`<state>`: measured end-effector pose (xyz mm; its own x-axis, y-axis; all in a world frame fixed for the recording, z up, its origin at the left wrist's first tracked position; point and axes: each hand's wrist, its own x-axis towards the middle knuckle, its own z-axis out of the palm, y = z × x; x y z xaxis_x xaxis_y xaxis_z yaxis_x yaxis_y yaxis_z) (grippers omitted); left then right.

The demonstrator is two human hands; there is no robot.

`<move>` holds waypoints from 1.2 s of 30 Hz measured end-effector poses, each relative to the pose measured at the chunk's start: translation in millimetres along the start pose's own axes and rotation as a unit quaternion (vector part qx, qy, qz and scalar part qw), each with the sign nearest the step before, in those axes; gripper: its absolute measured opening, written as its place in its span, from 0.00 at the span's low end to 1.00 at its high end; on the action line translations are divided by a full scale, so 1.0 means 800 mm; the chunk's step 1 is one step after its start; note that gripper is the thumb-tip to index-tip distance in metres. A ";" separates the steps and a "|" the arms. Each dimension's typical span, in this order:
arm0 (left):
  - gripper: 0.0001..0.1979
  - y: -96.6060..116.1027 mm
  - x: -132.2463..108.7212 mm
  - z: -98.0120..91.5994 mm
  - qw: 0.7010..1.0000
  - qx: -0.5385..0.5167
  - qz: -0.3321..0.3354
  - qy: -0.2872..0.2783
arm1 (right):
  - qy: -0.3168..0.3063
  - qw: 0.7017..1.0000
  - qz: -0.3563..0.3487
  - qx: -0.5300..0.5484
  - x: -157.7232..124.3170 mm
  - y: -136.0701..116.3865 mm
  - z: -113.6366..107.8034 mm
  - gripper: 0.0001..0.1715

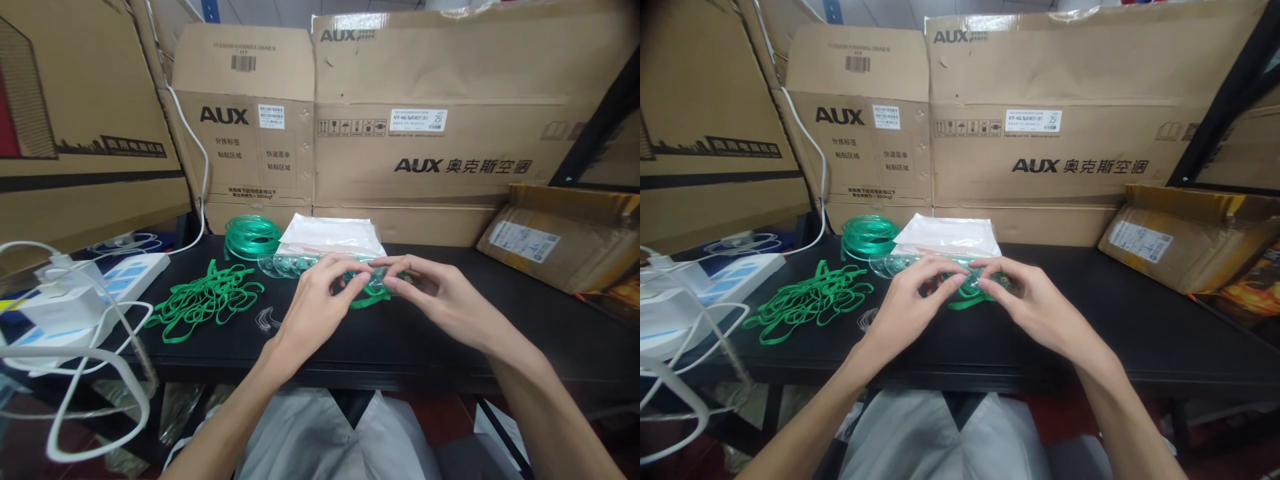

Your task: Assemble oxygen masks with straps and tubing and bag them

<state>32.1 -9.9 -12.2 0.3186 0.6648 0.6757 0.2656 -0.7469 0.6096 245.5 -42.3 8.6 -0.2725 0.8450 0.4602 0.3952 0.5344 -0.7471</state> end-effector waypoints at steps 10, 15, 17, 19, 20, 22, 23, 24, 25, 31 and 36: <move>0.05 0.011 -0.003 0.000 0.994 -0.038 -0.076 -0.068 | 0.072 0.996 -0.056 -0.009 -0.001 0.000 0.010 0.06; 0.21 0.007 0.001 0.007 0.950 -0.232 -0.192 -0.086 | 0.084 0.994 -0.072 0.008 0.001 -0.003 0.022 0.05; 0.23 0.006 0.002 0.009 0.935 -0.268 -0.215 -0.084 | 0.077 0.994 -0.073 0.023 0.002 -0.005 0.027 0.06; 0.22 0.006 0.002 0.010 0.931 -0.279 -0.220 -0.087 | 0.076 0.994 -0.066 0.033 0.002 -0.006 0.032 0.06; 0.21 0.006 0.002 0.010 0.932 -0.278 -0.216 -0.089 | 0.079 0.994 -0.060 0.038 0.002 -0.006 0.034 0.07; 0.20 0.006 0.002 0.009 0.937 -0.268 -0.203 -0.092 | 0.089 0.994 -0.048 0.048 0.002 -0.007 0.036 0.07; 0.20 0.007 0.001 0.009 0.940 -0.260 -0.198 -0.094 | 0.094 0.993 -0.042 0.054 0.001 -0.007 0.036 0.07; 0.20 0.007 0.001 0.008 0.943 -0.251 -0.196 -0.095 | 0.099 0.993 -0.036 0.058 0.001 -0.008 0.036 0.07; 0.20 0.007 0.001 0.008 0.946 -0.240 -0.198 -0.096 | 0.105 0.992 -0.034 0.060 0.001 -0.008 0.036 0.07; 0.20 0.008 -0.001 0.010 0.955 -0.187 -0.203 -0.110 | 0.190 0.979 -0.069 -0.008 0.002 -0.008 0.028 0.05; 0.19 0.006 -0.004 0.012 0.974 -0.125 -0.153 -0.114 | 0.277 0.956 -0.087 -0.030 0.001 -0.010 0.022 0.03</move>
<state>41.3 -16.0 -15.6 0.4606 0.8141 0.3538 0.1601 -0.4682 0.8690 226.6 -46.0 6.7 0.1624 0.6157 0.7711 0.4398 0.6544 -0.6151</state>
